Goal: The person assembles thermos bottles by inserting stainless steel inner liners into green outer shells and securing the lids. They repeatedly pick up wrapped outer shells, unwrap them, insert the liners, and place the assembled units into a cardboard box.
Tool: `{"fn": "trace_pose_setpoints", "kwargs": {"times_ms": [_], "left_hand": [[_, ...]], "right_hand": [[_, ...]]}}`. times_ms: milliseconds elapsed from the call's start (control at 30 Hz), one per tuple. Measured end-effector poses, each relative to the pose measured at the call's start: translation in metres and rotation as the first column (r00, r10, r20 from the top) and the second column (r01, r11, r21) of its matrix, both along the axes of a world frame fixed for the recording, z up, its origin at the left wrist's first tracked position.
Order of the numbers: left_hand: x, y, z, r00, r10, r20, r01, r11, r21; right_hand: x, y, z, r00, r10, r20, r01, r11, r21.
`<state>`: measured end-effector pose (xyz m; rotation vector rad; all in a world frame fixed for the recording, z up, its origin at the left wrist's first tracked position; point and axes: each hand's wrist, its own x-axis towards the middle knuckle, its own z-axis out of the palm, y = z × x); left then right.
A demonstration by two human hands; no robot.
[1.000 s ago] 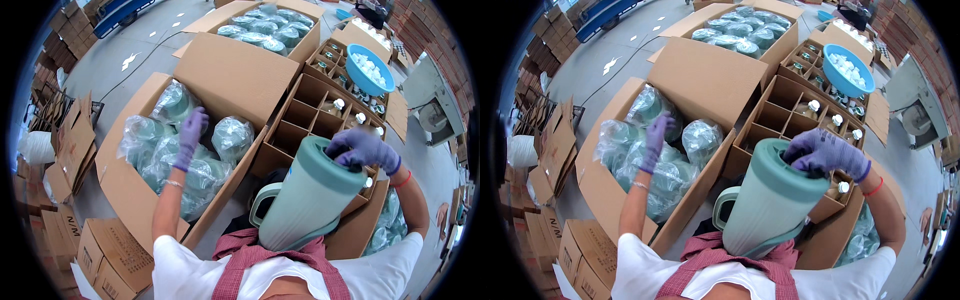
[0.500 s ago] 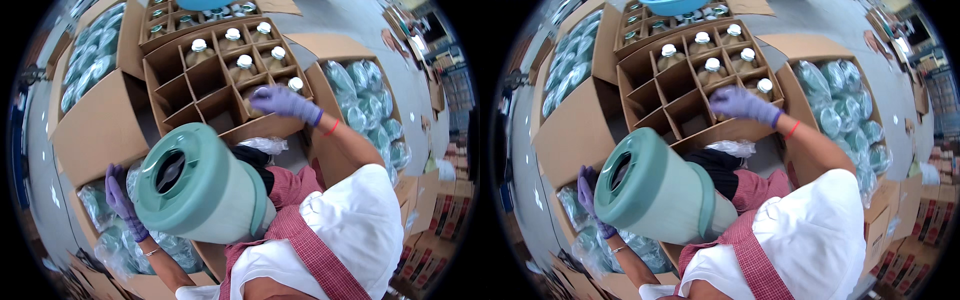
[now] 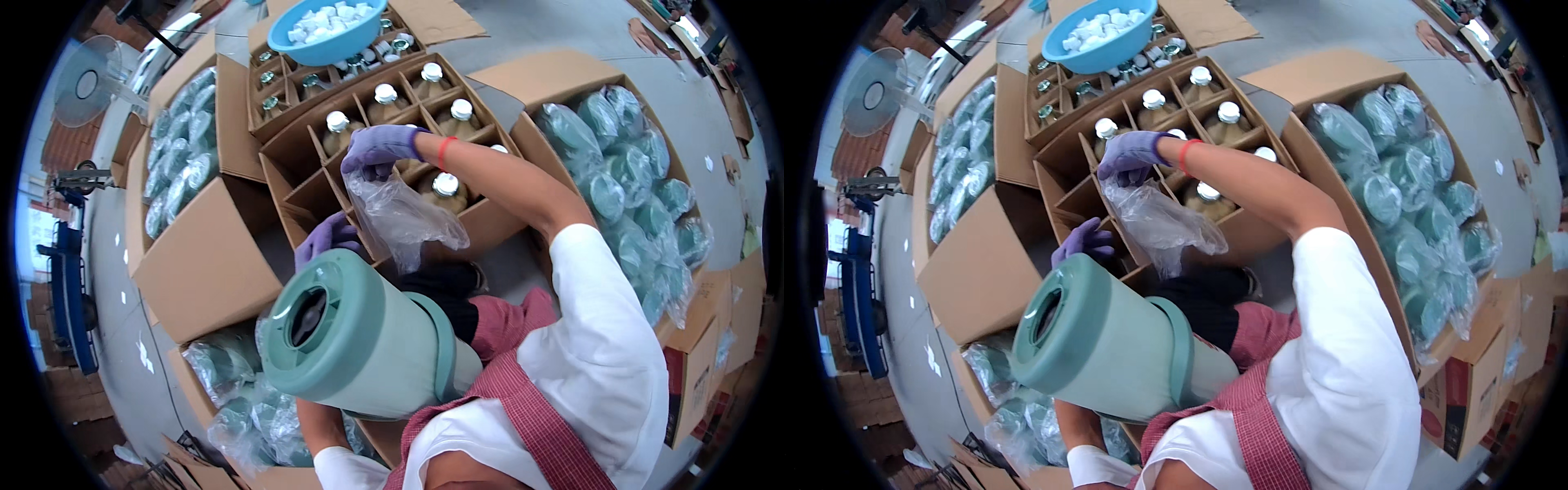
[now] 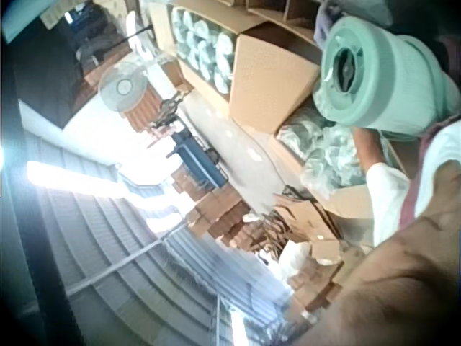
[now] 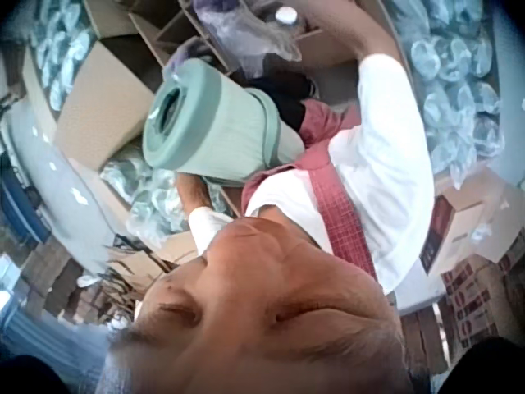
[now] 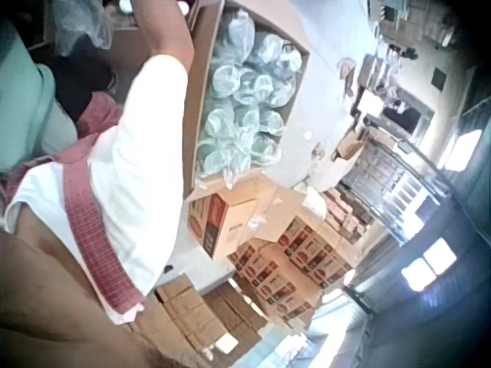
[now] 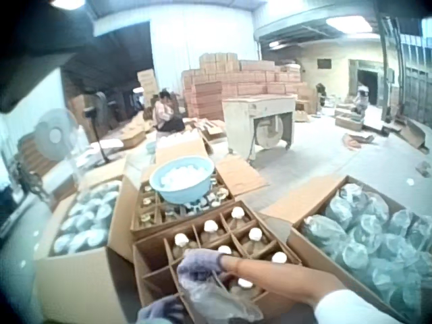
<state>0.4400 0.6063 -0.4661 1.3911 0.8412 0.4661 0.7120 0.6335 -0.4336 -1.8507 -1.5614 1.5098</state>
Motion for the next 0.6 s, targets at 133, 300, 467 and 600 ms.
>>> {"fn": "trace_pose_setpoints", "kwargs": {"times_ms": [133, 300, 467, 600], "left_hand": [[0.005, 0.016, -0.009, 0.954, 0.007, 0.299, 0.160, 0.833, -0.529], [0.016, 0.036, -0.077, 0.990, 0.108, 0.087, -0.072, 0.936, -0.345], [-0.008, 0.029, -0.068, 0.927, 0.351, 0.132, -0.274, 0.874, -0.400], [-0.050, -0.004, -0.037, 0.806, 0.550, 0.219, -0.482, 0.825, -0.295]], "right_hand": [[-0.028, 0.027, 0.011, 1.000, 0.013, -0.024, -0.015, 0.997, -0.073], [-0.054, 0.021, 0.011, 0.914, 0.066, -0.400, -0.114, 0.989, -0.098], [-0.048, -0.029, -0.013, 0.881, 0.007, 0.473, -0.245, 0.862, 0.444], [-0.010, -0.064, -0.029, 0.591, -0.171, 0.788, -0.199, 0.916, 0.349]]}}
